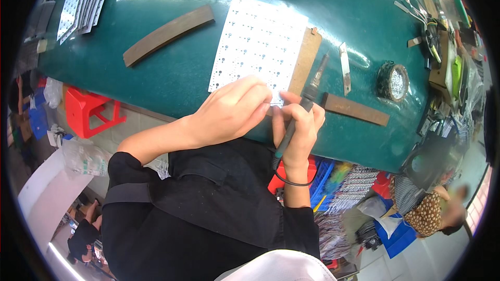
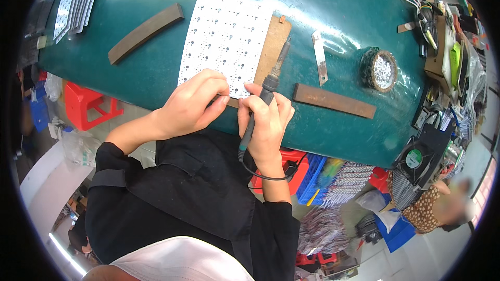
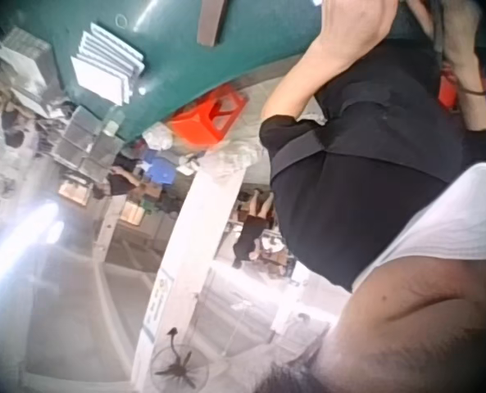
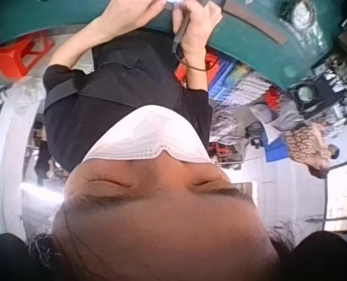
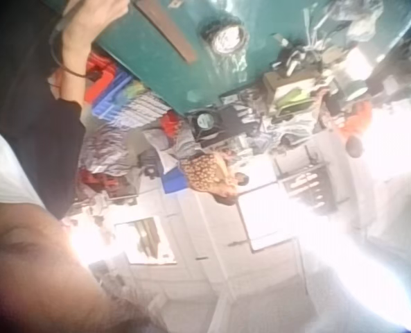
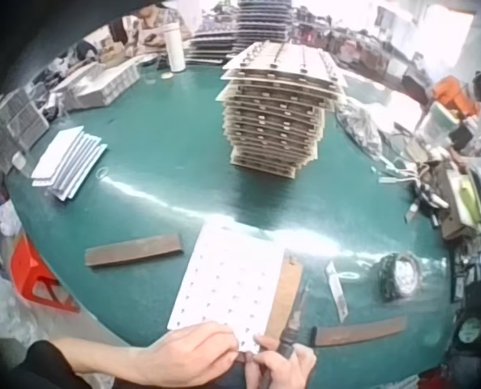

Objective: Soldering components onto an LED circuit board using a soldering iron.

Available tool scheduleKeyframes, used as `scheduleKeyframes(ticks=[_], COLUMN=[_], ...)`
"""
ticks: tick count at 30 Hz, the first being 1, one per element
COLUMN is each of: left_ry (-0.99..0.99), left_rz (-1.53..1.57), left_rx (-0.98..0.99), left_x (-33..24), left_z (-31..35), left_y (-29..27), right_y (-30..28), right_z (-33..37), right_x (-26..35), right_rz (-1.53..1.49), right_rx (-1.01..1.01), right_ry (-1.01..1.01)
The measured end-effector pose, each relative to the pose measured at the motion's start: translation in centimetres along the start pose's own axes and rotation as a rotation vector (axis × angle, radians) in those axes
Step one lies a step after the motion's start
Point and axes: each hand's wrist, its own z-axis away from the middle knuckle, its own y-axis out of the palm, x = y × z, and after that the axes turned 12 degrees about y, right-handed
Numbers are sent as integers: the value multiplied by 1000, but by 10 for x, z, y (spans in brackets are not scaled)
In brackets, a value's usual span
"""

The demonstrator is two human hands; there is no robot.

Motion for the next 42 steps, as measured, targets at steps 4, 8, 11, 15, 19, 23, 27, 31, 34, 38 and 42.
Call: scheduleKeyframes(ticks=[4, 8, 11, 15, 19, 23, 27, 31, 34, 38, 42], left_ry=[23, -6, -1, 6, 10, 9, 11, 27, 26, 62, 115], left_rz=[-121, -158, -153, -187, -168, -174, -177, -187, -207, -260, -320], left_rx=[63, 45, -5, -20, -14, 0, 16, 24, 43, 62, 70], left_x=[-3, -6, -4, -2, -2, -2, -3, -3, -5, -6, -5], left_z=[2, 3, 2, 1, -1, -2, -2, -1, 1, 6, 7], left_y=[5, 11, 15, 16, 15, 15, 15, 15, 16, 16, 15], right_y=[-9, -41, -49, -53, -53, -53, -51, -48, -48, -53, -79], right_z=[-2, 13, 27, 35, 34, 33, 34, 36, 40, 44, 16], right_x=[1, 9, 10, 8, 7, 7, 8, 12, 14, 10, -18], right_rz=[-84, -284, -442, -448, -439, -440, -432, -422, -414, -413, -89], right_rx=[28, -10, -48, -15, 50, 72, 57, 13, 12, -37, -263], right_ry=[9, 145, 230, 216, 244, 248, 261, 251, 259, 251, 239])
